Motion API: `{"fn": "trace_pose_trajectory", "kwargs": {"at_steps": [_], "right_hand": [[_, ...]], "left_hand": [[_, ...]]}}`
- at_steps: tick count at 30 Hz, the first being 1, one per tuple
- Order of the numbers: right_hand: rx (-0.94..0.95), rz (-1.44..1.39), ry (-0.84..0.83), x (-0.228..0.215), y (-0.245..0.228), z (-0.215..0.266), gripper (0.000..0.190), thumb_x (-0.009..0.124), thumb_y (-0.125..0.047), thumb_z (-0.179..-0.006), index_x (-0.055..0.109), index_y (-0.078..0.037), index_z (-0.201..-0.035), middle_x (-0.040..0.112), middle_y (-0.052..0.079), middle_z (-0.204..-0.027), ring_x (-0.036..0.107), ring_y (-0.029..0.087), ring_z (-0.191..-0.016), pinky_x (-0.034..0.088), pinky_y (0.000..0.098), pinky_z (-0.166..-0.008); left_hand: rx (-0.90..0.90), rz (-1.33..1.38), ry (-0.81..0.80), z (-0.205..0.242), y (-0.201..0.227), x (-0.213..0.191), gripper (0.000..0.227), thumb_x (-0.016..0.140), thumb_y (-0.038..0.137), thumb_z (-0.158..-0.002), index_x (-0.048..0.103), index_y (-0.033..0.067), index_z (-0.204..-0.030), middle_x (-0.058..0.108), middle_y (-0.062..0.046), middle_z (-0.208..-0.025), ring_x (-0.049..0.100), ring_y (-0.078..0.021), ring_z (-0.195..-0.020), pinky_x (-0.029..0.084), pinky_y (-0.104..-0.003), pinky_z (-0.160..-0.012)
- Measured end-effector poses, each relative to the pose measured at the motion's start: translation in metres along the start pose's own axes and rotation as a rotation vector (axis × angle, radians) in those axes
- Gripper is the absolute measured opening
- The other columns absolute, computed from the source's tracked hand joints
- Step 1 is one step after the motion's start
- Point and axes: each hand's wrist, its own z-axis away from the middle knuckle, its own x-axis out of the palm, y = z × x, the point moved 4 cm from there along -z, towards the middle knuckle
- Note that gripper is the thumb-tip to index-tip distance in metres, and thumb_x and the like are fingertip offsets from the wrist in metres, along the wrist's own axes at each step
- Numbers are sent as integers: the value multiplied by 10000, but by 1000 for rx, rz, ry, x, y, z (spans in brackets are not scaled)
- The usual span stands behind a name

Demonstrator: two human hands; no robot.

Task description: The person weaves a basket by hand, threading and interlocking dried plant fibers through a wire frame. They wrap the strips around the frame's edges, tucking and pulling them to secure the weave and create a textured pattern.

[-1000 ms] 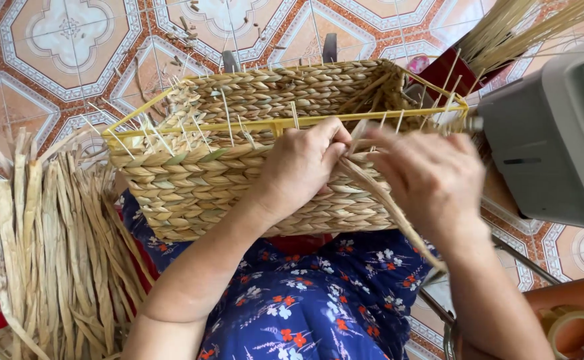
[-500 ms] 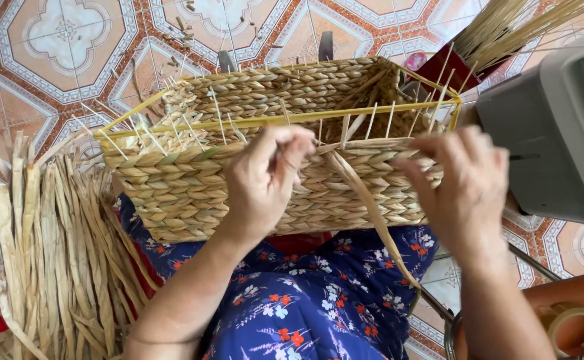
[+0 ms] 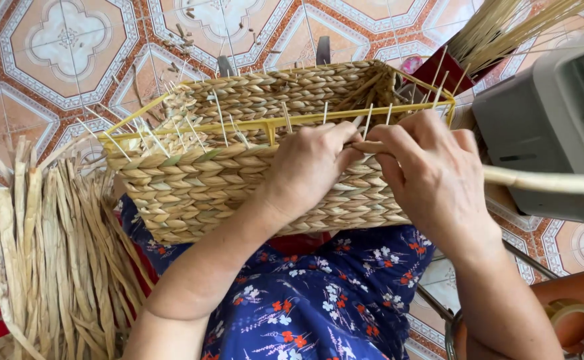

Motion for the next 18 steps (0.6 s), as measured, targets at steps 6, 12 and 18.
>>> {"fn": "trace_pose_trajectory", "kwargs": {"at_steps": [6, 12, 18], "right_hand": [[-75, -9, 303, 5, -2, 15, 152, 741, -164, -990, 704, -130, -1133, 681, 29, -1054, 645, 238, -970, 454, 405, -835], [84, -418, 88, 44, 37, -3, 250, 723, -70, -912, 718, -74, -1162, 661, 85, -998, 656, 276, -895, 513, 384, -771], [-45, -364, 178, 44, 33, 11, 197, 812, -141, -891, 773, -135, -1084, 705, 46, -934, 634, 254, -810, 481, 400, -765]], "left_hand": [[-395, 46, -12, 9, -10, 8, 146, 647, 131, -1062, 557, 24, -1102, 686, -71, -621, 705, -193, -500, 561, -321, -409], [-111, 218, 150, 12, 2, -12, 109, 576, 98, -1058, 522, 71, -1150, 697, -69, -712, 744, -192, -615, 591, -302, -467], [-430, 542, -91, -4, -12, -5, 62, 506, 92, -1055, 511, 67, -1111, 734, -68, -859, 758, -215, -532, 579, -330, -437]]}}
